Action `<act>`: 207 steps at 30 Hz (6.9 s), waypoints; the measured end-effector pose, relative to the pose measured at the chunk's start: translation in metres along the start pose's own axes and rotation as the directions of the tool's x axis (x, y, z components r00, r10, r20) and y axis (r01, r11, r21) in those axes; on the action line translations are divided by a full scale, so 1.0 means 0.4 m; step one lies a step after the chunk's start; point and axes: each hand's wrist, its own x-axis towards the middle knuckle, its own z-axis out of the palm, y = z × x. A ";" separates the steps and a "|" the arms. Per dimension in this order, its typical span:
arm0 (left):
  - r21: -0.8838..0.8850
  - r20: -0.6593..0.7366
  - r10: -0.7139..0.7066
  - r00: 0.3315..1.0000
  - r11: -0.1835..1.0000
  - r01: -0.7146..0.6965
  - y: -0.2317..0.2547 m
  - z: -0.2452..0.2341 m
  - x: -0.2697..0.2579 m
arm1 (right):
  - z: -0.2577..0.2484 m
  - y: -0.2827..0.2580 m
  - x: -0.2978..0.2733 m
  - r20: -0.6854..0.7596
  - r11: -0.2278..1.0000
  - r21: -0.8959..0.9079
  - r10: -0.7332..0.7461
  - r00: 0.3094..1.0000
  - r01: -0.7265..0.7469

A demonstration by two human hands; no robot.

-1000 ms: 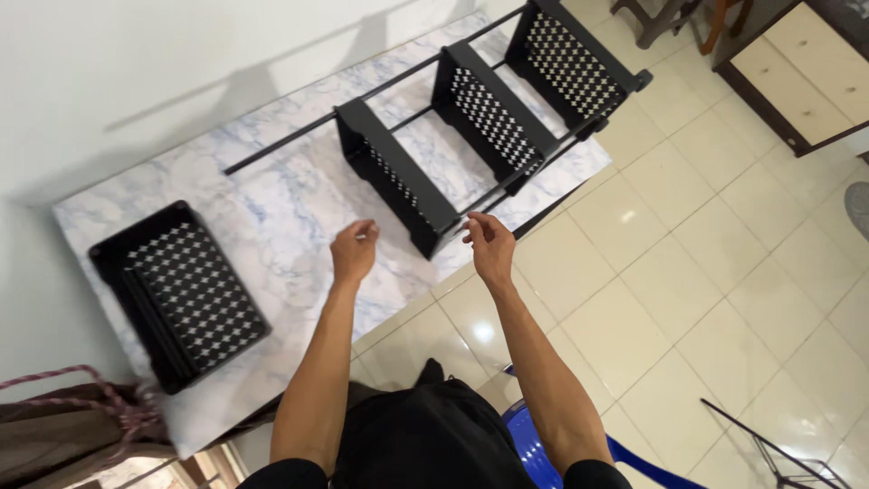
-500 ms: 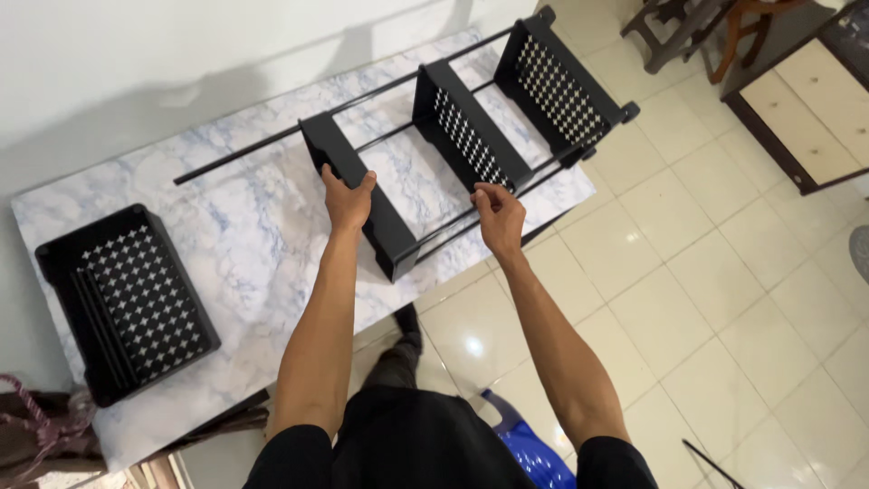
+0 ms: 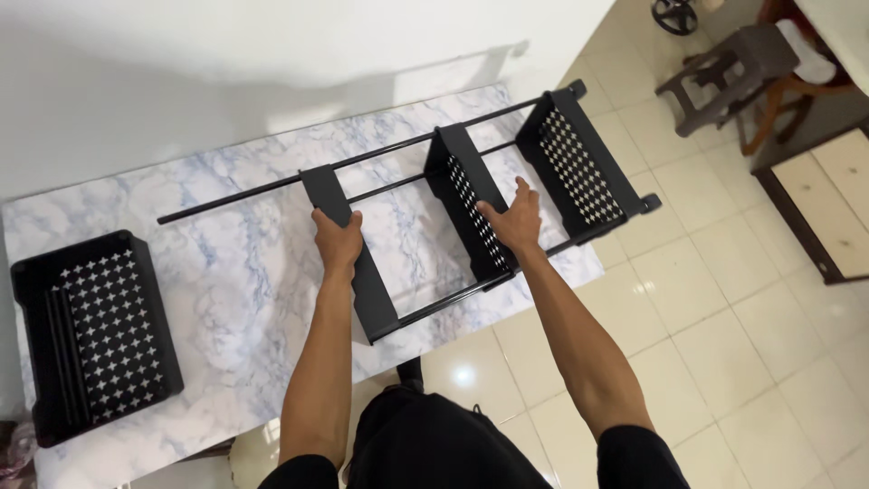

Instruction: The person assembles a black plastic shelving unit on a marble-topped table. They insert metal rods into the frame and place a perforated tray into the structure. The person handles the frame and tray by hand without visible tools.

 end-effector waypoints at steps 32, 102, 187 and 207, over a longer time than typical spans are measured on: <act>0.090 -0.383 0.629 0.676 0.754 -0.650 0.086 0.008 -0.118 | 0.039 0.010 -0.016 -0.085 0.983 0.124 0.147 0.985 -0.136; -0.132 0.327 0.596 0.734 0.798 -0.589 -0.416 -0.443 -0.215 | 0.282 -0.215 -0.683 -0.465 0.861 0.504 0.343 0.816 -0.075; 0.250 0.574 0.809 0.128 -0.024 -0.968 -0.023 -0.582 -0.311 | 0.082 -0.611 -0.609 0.408 -0.380 0.880 0.296 0.864 -0.285; 0.349 0.529 0.837 0.139 -0.065 -0.935 -0.033 -0.577 -0.339 | 0.113 -0.592 -0.601 0.435 -0.316 0.885 0.300 0.849 -0.342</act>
